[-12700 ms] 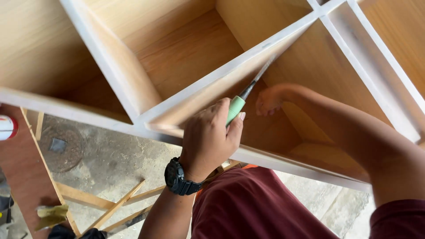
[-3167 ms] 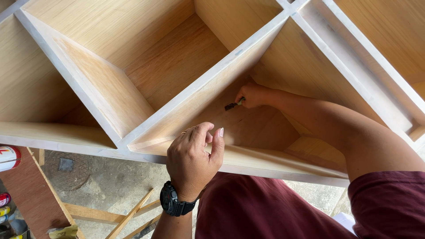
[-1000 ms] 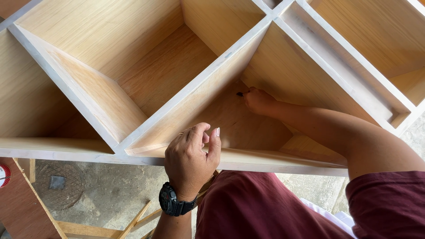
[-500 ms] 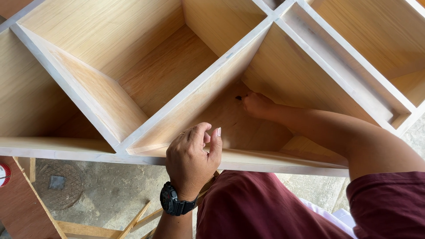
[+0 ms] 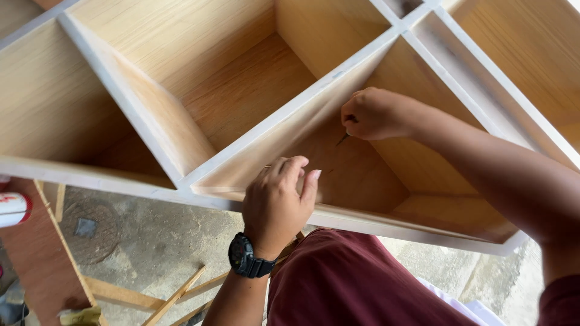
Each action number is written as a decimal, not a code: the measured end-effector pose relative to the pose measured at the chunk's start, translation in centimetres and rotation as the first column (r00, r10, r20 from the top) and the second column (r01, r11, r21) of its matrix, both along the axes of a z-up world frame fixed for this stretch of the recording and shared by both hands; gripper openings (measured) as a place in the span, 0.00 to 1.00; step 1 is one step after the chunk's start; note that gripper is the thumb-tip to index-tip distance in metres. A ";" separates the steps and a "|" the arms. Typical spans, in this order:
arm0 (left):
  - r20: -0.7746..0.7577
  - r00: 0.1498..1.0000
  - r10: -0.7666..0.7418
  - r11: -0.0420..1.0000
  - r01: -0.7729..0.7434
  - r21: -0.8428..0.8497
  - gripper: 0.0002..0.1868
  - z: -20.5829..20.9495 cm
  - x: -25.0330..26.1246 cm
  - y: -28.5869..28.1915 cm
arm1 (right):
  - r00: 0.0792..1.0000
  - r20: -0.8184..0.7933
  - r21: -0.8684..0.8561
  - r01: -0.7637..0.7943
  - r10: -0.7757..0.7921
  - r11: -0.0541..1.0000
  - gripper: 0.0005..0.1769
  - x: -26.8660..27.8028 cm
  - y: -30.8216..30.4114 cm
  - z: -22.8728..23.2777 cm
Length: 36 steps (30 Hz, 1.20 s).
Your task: Using a chisel and sanding tool to finish the joints of a wooden shelf
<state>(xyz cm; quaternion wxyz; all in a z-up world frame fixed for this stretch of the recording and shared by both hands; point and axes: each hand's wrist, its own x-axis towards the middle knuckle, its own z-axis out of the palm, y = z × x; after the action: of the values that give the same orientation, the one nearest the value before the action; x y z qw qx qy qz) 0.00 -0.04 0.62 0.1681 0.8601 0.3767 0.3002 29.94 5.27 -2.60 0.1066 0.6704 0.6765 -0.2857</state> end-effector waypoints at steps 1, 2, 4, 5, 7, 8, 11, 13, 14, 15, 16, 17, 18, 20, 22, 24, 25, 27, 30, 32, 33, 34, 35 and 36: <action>-0.004 1.000 0.018 1.000 -0.018 0.005 0.12 0.1 -0.2 0.0 | 1.000 -0.004 0.005 -0.018 0.018 1.000 0.18 -1.3 -0.4 3.1; -0.007 1.000 0.001 1.000 -0.001 0.013 0.14 0.2 -0.1 0.0 | 0.998 -0.049 0.043 -0.037 0.039 0.998 0.16 -2.3 -1.1 6.3; -0.012 1.000 -0.009 1.000 0.010 0.025 0.17 0.6 -0.1 0.0 | 0.993 -0.094 0.087 -0.061 0.069 0.994 0.14 -4.5 -2.4 10.7; -0.022 0.999 -0.033 0.999 0.033 0.033 0.20 0.8 -0.2 0.1 | 0.978 -0.175 0.196 -0.080 0.115 0.977 0.10 -5.6 -3.0 12.0; -0.034 0.998 -0.057 0.997 0.058 0.045 0.22 0.9 -0.1 0.0 | 0.954 -0.249 0.307 -0.086 0.167 0.948 0.07 -7.1 -4.1 12.8; -0.054 0.996 -0.064 0.997 0.067 0.047 0.21 0.7 -0.2 0.0 | 0.939 -0.267 0.382 -0.103 0.216 0.919 0.05 -7.5 -4.5 12.3; -0.075 0.995 -0.065 0.996 0.070 0.055 0.18 0.2 -0.4 -0.1 | 0.915 -0.301 0.467 -0.103 0.267 0.878 0.03 -8.5 -5.4 11.2; -0.069 0.995 -0.069 0.996 0.073 0.058 0.17 -0.4 -0.5 -0.2 | 0.912 -0.317 0.475 -0.084 0.260 0.876 0.03 -8.9 -5.9 11.0; -0.075 0.996 -0.055 0.997 0.059 0.057 0.15 -0.7 -0.5 -0.2 | 0.897 -0.348 0.487 -0.076 0.274 0.870 0.02 -9.2 -6.1 11.2; -0.082 0.996 -0.040 0.997 0.045 0.056 0.13 -1.1 -0.6 -0.3 | 0.880 -0.378 0.500 -0.068 0.288 0.864 0.02 -9.4 -6.3 11.3; -0.079 0.996 -0.046 0.997 0.051 0.062 0.13 -1.3 -0.6 -0.3 | 0.883 -0.374 0.504 -0.064 0.284 0.862 0.02 -9.1 -6.2 12.8; -0.058 0.998 -0.037 0.998 0.039 0.044 0.14 -1.7 -0.6 -0.2 | 0.752 -0.560 0.435 -0.090 0.348 0.896 0.18 -8.8 -6.2 14.2; -0.041 0.999 -0.026 0.999 0.027 0.022 0.14 -2.0 -0.8 -0.3 | 0.577 -0.725 0.370 -0.132 0.375 0.920 0.35 -8.6 -6.2 15.5; -0.021 1.000 -0.016 1.000 0.017 0.024 0.13 -1.6 -0.5 -0.4 | 0.395 -0.899 0.181 -0.061 0.190 0.982 0.41 -5.6 -4.8 12.4; -0.001 1.000 -0.011 1.000 0.011 0.025 0.12 -1.2 -0.4 -0.5 | 0.177 -0.984 -0.026 -0.031 -0.020 0.999 0.48 -3.4 -3.6 8.5; 0.033 0.999 -0.003 0.999 0.001 0.047 0.10 -0.6 -0.3 -0.6 | 0.331 -0.898 -0.244 0.176 -0.291 0.954 0.25 -1.6 -2.5 3.9; 0.032 0.999 -0.013 0.999 0.012 0.047 0.10 -0.7 -0.2 -0.4 | 0.328 -0.898 -0.244 0.185 -0.294 0.952 0.25 -0.9 -1.9 -0.1; 0.016 1.000 0.016 0.996 -0.017 0.089 0.11 -1.2 -0.3 -0.4 | 0.720 -0.575 -0.324 0.235 -0.389 0.916 0.23 0.4 -1.0 -8.5; 0.016 1.000 0.023 0.995 -0.025 0.098 0.11 -1.6 -0.4 -0.4 | 0.933 -0.297 -0.276 0.119 -0.202 0.954 0.26 3.3 -1.7 -17.1; 0.016 1.000 0.026 0.994 -0.027 0.101 0.10 -1.7 -0.5 -0.4 | 0.984 -0.163 -0.315 0.016 -0.071 0.949 0.26 8.8 -2.9 -30.3; 0.020 0.999 0.033 0.993 -0.035 0.109 0.10 -1.8 -0.5 -0.4 | 0.997 -0.030 -0.362 -0.083 0.077 0.928 0.29 9.4 -0.8 -36.2; 0.017 0.999 0.036 0.994 -0.037 0.101 0.10 -1.9 -0.4 -0.4 | 0.996 -0.033 -0.369 -0.086 0.080 0.925 0.29 9.0 -1.8 -35.5; 0.023 0.999 0.048 0.994 -0.050 0.102 0.10 -2.0 -0.4 -0.4 | 0.999 -0.046 -0.289 0.012 -0.026 0.957 0.28 8.5 -2.8 -34.8; 0.028 0.998 0.063 0.993 -0.065 0.102 0.10 -2.1 -0.4 -0.5 | 0.990 -0.067 -0.209 0.112 -0.128 0.972 0.27 8.0 -3.6 -34.1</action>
<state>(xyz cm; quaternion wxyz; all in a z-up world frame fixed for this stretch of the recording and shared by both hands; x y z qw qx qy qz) -0.41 -0.50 -1.49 0.1183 0.8513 0.3860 0.3351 37.94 1.65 -36.70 0.1305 0.6836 0.6056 -0.3860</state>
